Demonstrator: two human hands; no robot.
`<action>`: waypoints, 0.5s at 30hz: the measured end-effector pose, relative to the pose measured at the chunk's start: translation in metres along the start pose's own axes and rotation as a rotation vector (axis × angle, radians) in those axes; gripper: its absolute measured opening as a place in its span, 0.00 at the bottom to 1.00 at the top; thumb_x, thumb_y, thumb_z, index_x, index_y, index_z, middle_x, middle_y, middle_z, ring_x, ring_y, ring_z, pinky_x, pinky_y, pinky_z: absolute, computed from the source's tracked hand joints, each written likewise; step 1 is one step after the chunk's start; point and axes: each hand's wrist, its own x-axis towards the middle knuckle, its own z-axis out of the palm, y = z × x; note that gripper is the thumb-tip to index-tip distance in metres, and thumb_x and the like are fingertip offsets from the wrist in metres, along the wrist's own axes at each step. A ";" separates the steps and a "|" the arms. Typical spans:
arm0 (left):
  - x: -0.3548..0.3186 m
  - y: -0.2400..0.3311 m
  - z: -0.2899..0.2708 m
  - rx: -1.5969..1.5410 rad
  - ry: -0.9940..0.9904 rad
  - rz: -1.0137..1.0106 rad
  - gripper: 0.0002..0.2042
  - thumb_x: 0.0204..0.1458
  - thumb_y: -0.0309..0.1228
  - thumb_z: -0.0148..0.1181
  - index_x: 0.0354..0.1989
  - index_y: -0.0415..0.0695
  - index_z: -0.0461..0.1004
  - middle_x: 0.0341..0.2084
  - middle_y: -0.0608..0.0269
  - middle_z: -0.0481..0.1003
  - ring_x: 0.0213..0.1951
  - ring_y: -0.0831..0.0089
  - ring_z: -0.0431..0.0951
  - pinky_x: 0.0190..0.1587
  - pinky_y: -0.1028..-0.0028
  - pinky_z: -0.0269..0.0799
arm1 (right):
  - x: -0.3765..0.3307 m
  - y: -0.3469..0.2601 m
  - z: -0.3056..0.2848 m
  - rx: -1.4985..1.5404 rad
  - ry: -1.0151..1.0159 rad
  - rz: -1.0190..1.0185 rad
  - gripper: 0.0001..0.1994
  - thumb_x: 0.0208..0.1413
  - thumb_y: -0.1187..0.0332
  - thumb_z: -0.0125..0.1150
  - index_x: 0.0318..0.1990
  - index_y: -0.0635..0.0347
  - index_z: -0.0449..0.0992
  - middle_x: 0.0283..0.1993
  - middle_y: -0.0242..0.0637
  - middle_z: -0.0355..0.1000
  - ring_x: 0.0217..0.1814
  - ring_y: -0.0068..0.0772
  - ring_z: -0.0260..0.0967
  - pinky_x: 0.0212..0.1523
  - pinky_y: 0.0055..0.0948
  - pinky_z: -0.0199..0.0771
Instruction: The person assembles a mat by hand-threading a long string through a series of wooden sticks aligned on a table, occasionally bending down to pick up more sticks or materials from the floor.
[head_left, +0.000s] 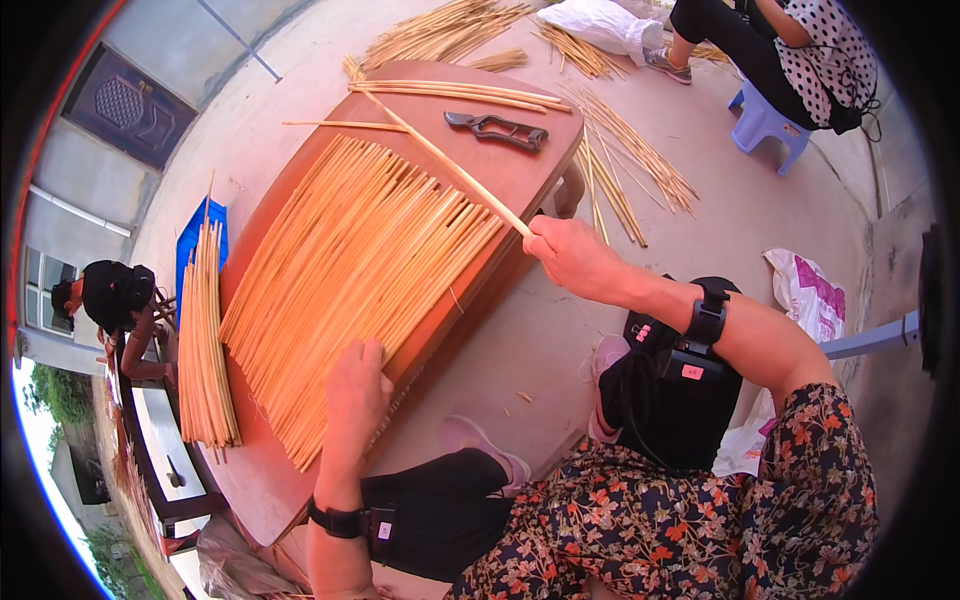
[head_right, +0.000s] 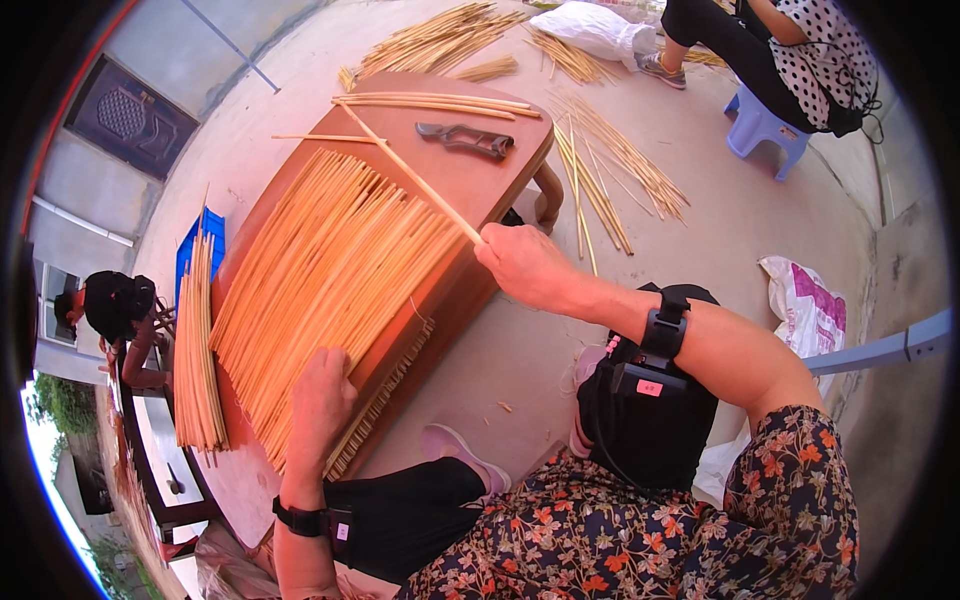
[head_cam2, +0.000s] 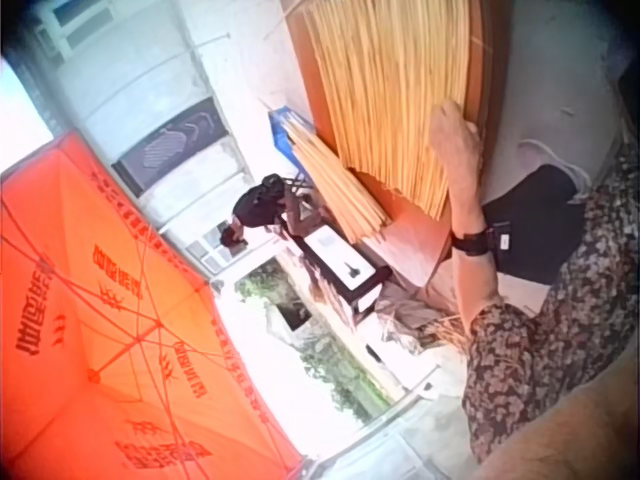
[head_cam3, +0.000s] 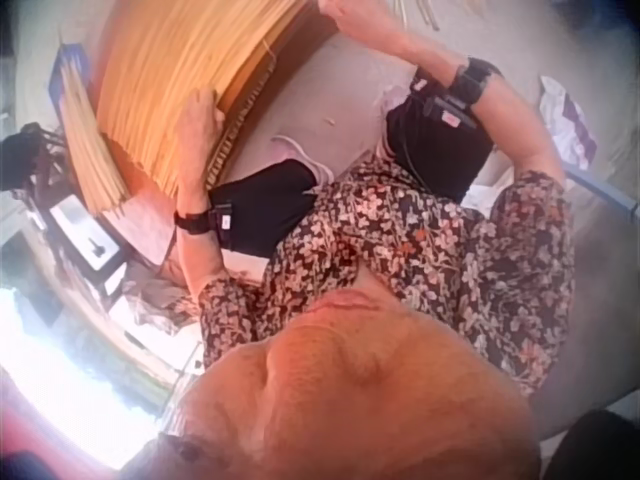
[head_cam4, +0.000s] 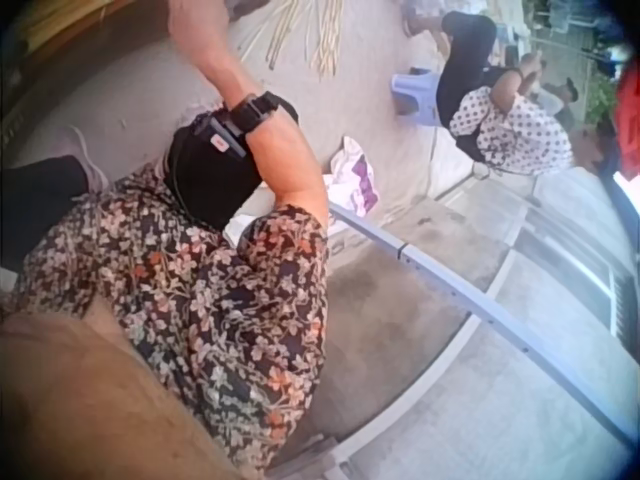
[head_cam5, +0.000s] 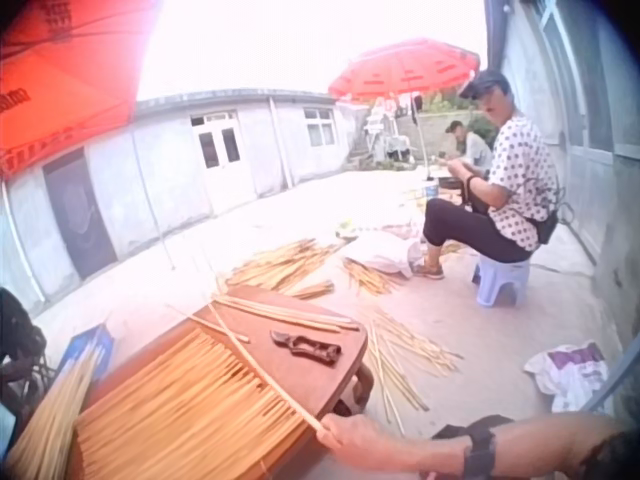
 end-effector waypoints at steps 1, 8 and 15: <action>-0.001 -0.001 0.000 0.000 0.002 -0.003 0.07 0.43 0.17 0.53 0.32 0.40 0.66 0.28 0.49 0.69 0.34 0.48 0.72 0.35 0.54 0.69 | -0.004 -0.004 0.000 -0.067 0.010 -0.045 0.15 0.66 0.61 0.47 0.34 0.64 0.66 0.26 0.56 0.71 0.32 0.64 0.69 0.35 0.54 0.68; -0.003 -0.002 0.003 -0.017 0.008 0.012 0.07 0.43 0.18 0.53 0.31 0.40 0.66 0.28 0.49 0.68 0.34 0.48 0.72 0.35 0.54 0.69 | -0.006 0.002 0.010 -0.314 0.020 -0.095 0.13 0.66 0.60 0.48 0.35 0.63 0.66 0.25 0.53 0.73 0.32 0.62 0.71 0.34 0.55 0.70; -0.001 0.000 0.000 -0.025 0.026 0.029 0.07 0.42 0.18 0.53 0.31 0.39 0.66 0.27 0.49 0.68 0.33 0.48 0.72 0.34 0.53 0.68 | -0.003 0.005 0.013 -0.386 -0.019 -0.087 0.13 0.65 0.60 0.49 0.36 0.62 0.67 0.25 0.52 0.73 0.31 0.60 0.72 0.33 0.55 0.70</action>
